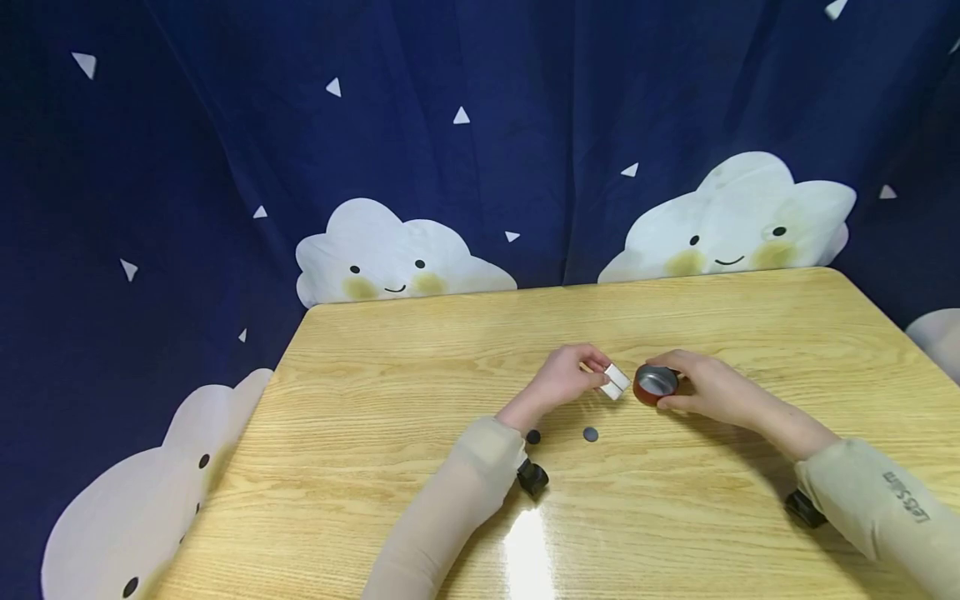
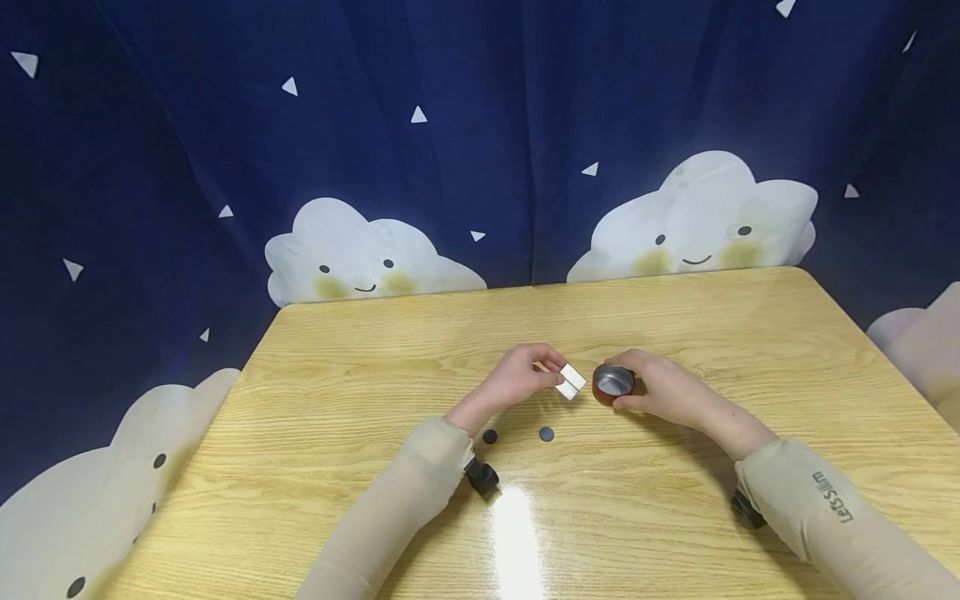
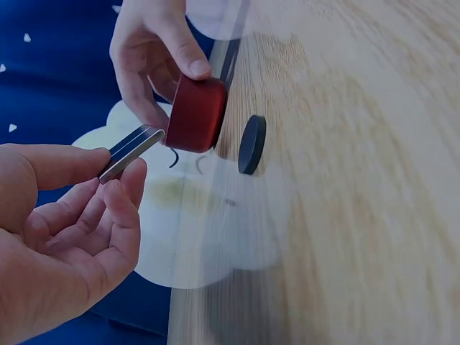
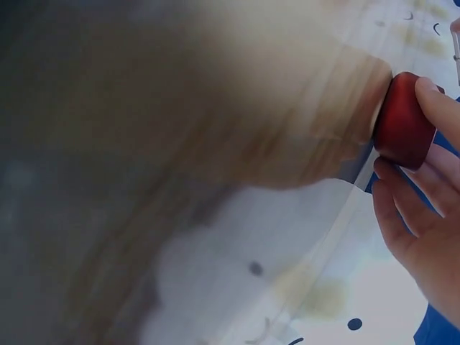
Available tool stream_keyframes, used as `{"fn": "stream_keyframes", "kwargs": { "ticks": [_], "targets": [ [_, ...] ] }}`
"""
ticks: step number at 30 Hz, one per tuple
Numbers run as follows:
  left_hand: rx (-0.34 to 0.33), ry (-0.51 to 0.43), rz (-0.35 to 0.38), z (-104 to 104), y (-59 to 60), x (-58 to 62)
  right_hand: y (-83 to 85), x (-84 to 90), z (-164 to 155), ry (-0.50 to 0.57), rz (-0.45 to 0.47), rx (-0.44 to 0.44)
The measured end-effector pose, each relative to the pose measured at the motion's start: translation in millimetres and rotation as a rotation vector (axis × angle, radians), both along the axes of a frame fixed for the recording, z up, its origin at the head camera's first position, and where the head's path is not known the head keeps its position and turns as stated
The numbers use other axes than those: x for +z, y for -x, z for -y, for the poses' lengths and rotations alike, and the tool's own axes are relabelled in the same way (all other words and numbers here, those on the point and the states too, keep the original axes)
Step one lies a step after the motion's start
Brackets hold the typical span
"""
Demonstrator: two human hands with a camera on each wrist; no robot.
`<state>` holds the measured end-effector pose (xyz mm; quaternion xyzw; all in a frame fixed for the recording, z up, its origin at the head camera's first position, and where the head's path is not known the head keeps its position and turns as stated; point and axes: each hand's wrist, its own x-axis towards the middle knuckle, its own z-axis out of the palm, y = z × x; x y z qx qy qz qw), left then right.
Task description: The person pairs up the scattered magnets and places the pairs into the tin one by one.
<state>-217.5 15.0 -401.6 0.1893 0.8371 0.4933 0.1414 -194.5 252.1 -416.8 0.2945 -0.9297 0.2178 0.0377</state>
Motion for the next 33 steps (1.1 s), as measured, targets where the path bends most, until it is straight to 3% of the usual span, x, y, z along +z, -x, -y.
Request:
{"fn": "stream_keyframes", "kwargs": {
  "ticks": [17,24,33],
  "targets": [
    [0.088,-0.126,0.109,-11.6,-0.8,-1.8,2.8,0.3,1.3,0.026,0.068,-0.05],
    [0.123,-0.231,0.172,-17.9,-0.1,-4.1,3.7,0.7,1.3,0.016,0.067,-0.053],
    [0.165,-0.232,0.145,-23.3,-1.5,-7.6,3.8,0.5,2.5,0.02,0.081,-0.053]
  ]
}}
